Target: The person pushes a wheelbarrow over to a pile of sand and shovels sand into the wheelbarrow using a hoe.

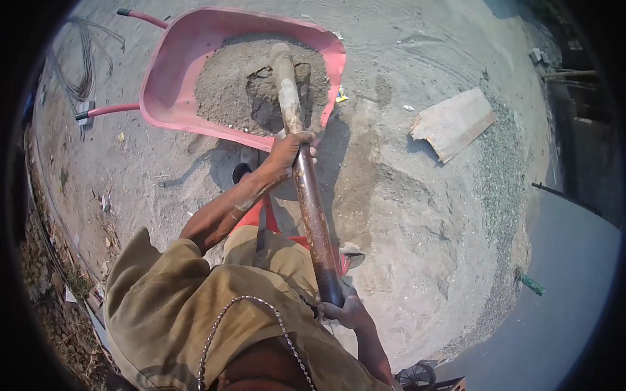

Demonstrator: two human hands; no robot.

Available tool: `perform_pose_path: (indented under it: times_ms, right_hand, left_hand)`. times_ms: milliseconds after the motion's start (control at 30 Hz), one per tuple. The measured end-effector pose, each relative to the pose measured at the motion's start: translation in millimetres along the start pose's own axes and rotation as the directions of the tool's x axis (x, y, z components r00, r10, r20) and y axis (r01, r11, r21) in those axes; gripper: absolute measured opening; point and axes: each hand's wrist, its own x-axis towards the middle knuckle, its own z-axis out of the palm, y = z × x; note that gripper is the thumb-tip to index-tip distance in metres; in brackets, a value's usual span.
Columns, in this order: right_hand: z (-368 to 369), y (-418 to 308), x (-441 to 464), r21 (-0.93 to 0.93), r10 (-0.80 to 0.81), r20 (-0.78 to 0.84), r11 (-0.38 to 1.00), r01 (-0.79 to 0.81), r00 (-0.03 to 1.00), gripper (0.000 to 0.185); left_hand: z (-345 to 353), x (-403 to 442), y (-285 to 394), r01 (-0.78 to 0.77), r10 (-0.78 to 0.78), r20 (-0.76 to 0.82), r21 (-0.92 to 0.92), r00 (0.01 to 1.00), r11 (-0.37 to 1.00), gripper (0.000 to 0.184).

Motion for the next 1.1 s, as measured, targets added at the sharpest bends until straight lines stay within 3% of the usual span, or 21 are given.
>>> perform_pose_path:
  times_ms: [33, 67, 133, 167, 233, 267, 333, 367, 433, 533, 567, 633, 667, 700, 767, 800, 867, 933, 967, 1067, 1100]
  right_hand:
    - [-10.1, 24.4, 32.6, -0.262, -0.136, 0.006, 0.956, 0.133, 0.991, 0.049]
    - [-21.2, 48.5, 70.6, -0.502, -0.270, 0.044, 0.827, 0.255, 0.962, 0.051]
    - [-12.1, 79.1, 149.8, -0.777, -0.465, -0.070, 0.581, 0.244, 0.883, 0.050]
    - [-4.8, 80.0, 181.8, -0.642, -0.472, -0.081, 0.699, 0.316, 0.878, 0.050]
    - [14.1, 61.1, 228.1, -0.524, -0.559, -0.180, 0.751, 0.402, 0.810, 0.047]
    - [22.4, 54.4, 238.6, -0.569, -0.623, -0.265, 0.717, 0.402, 0.736, 0.043]
    - [27.4, 48.0, 242.5, -0.605, -0.649, -0.308, 0.698, 0.383, 0.696, 0.032]
    - [26.8, 48.1, 236.3, -0.499, -0.598, -0.329, 0.768, 0.403, 0.731, 0.030]
    - [17.0, 52.8, 219.5, -0.278, -0.505, -0.339, 0.860, 0.428, 0.794, 0.026]
    - [-6.4, 126.2, 202.4, -0.334, -0.499, -0.389, 0.860, 0.386, 0.775, 0.023]
    - [-11.2, 158.9, 199.3, -0.388, -0.559, -0.458, 0.825, 0.410, 0.691, 0.026]
    - [-23.7, 185.0, 183.2, -0.222, -0.430, -0.587, 0.900, 0.374, 0.686, 0.029]
    - [-28.4, 200.2, 175.0, -0.118, -0.337, -0.663, 0.929, 0.352, 0.669, 0.031]
    - [-39.1, 170.3, 155.4, 0.044, -0.077, -0.625, 0.990, 0.134, 0.777, 0.032]
    - [-78.0, 189.1, 176.0, 0.246, 0.165, -0.524, 0.969, -0.037, 0.836, 0.034]
    - [-104.7, 231.3, 214.1, 0.029, -0.060, -0.567, 0.995, 0.092, 0.821, 0.033]
    - [-148.1, 232.6, 256.2, -0.044, -0.306, -0.669, 0.926, 0.374, 0.678, 0.029]
    - [-207.8, 209.8, 308.5, 0.302, 0.034, -0.534, 0.941, 0.154, 0.845, 0.020]
    - [-209.0, 220.3, 323.4, 0.471, 0.215, -0.407, 0.882, 0.002, 0.888, 0.017]
    - [-178.3, 253.6, 327.0, 0.612, 0.322, -0.408, 0.791, -0.005, 0.854, 0.015]
    - [-166.8, 276.5, 322.9, 0.531, 0.307, -0.394, 0.845, -0.058, 0.866, 0.014]
  left_hand:
    - [-9.7, 4.5, 7.8, -0.111, 0.111, 0.003, 0.073, 0.994, 0.991, 0.016]
    - [-18.8, 10.9, 15.8, -0.221, 0.221, 0.019, 0.145, 0.975, 0.964, 0.017]
    - [-41.5, 24.6, 27.8, -0.328, 0.329, 0.040, 0.243, 0.944, 0.913, 0.017]
    - [-46.3, 24.1, 36.9, -0.357, 0.355, 0.059, 0.286, 0.933, 0.889, 0.018]
    - [-44.1, 22.6, 52.7, -0.457, 0.433, 0.147, 0.258, 0.889, 0.851, 0.018]
    - [-39.2, 17.5, 55.8, -0.493, 0.457, 0.192, 0.240, 0.869, 0.836, 0.018]
    - [-11.6, 0.3, 64.2, -0.519, 0.431, 0.341, 0.229, 0.835, 0.824, 0.018]
    - [1.8, -5.2, 60.9, -0.528, 0.414, 0.412, 0.213, 0.812, 0.822, 0.018]
    - [29.6, -6.3, 37.1, -0.466, 0.280, 0.492, 0.311, 0.825, 0.828, 0.018]
    - [66.3, 16.3, -31.4, -0.355, 0.114, 0.563, 0.339, 0.819, 0.871, 0.015]
    - [72.8, 29.9, -63.2, -0.306, 0.057, 0.572, 0.349, 0.818, 0.886, 0.017]
    - [84.8, 64.0, -128.2, -0.198, -0.073, 0.597, 0.375, 0.799, 0.906, 0.021]
    - [89.2, 83.6, -157.0, -0.111, -0.144, 0.543, 0.409, 0.827, 0.906, 0.019]
    - [93.5, 102.5, -188.8, -0.004, -0.241, 0.486, 0.450, 0.840, 0.893, 0.017]
    - [98.1, 150.0, -249.5, 0.161, -0.321, 0.419, 0.372, 0.849, 0.914, 0.012]
    - [92.5, 181.4, -282.3, 0.213, -0.400, 0.325, 0.484, 0.857, 0.849, 0.013]
    - [71.7, 220.4, -357.4, 0.267, -0.443, 0.165, 0.601, 0.881, 0.753, 0.016]
    - [30.2, 252.3, -430.0, 0.255, -0.403, -0.005, 0.781, 0.915, 0.570, 0.016]
    - [4.8, 278.6, -462.9, 0.204, -0.356, -0.061, 0.902, 0.933, 0.381, 0.017]
    - [-31.4, 268.6, -477.2, 0.477, -0.711, -0.149, 0.831, 0.687, 0.286, 0.018]
    - [-23.1, 235.1, -476.5, 0.602, -0.590, -0.371, 0.756, 0.717, 0.255, 0.023]
